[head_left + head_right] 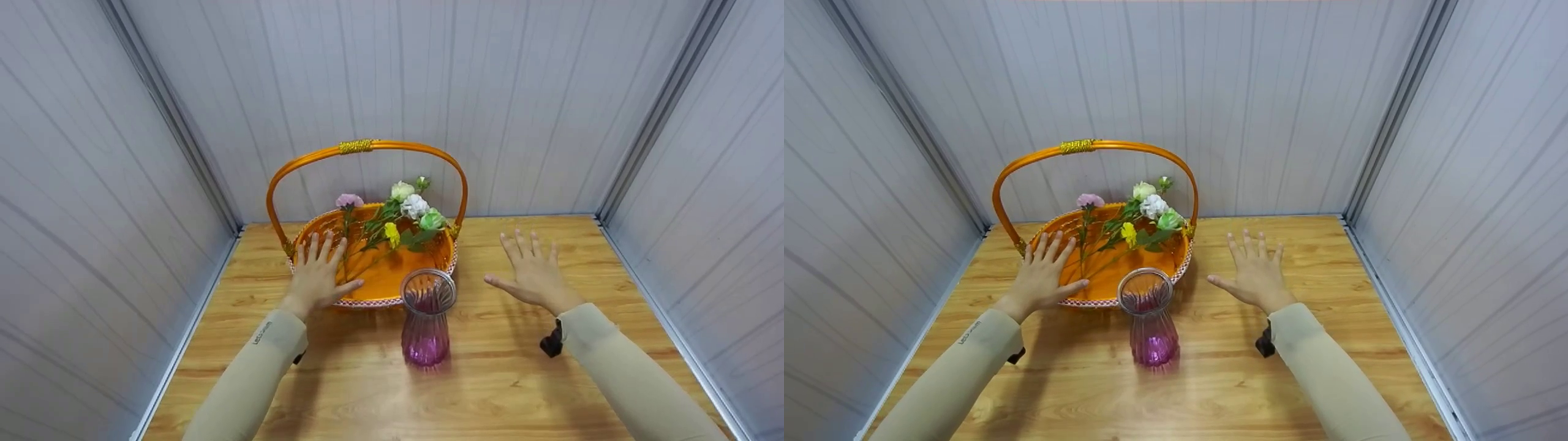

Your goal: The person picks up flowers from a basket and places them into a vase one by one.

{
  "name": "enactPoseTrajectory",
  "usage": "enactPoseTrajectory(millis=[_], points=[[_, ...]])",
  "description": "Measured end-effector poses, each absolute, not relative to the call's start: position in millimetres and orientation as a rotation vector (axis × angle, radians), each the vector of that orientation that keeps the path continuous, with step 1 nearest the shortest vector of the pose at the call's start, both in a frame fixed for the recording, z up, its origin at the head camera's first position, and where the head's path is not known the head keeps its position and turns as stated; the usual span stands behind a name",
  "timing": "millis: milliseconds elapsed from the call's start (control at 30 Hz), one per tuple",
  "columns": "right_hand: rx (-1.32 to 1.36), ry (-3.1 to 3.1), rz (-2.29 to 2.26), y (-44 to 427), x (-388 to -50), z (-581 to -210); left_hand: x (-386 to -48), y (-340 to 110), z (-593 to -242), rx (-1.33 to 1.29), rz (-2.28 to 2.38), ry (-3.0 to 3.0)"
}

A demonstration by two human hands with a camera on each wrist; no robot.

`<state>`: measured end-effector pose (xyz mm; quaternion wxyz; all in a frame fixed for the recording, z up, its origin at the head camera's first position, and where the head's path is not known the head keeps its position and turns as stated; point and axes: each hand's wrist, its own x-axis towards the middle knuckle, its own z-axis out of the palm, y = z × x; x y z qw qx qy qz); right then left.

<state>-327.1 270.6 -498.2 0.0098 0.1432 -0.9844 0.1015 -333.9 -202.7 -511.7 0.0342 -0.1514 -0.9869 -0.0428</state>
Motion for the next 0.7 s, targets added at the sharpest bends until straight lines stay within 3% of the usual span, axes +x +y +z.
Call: enactPoseTrajectory(millis=[700], points=[[0.512,-3.016,0.77,273.8,-319.5,-504.7,-328.0,-205.4,-509.7,-0.609,-0.418,-3.048]])
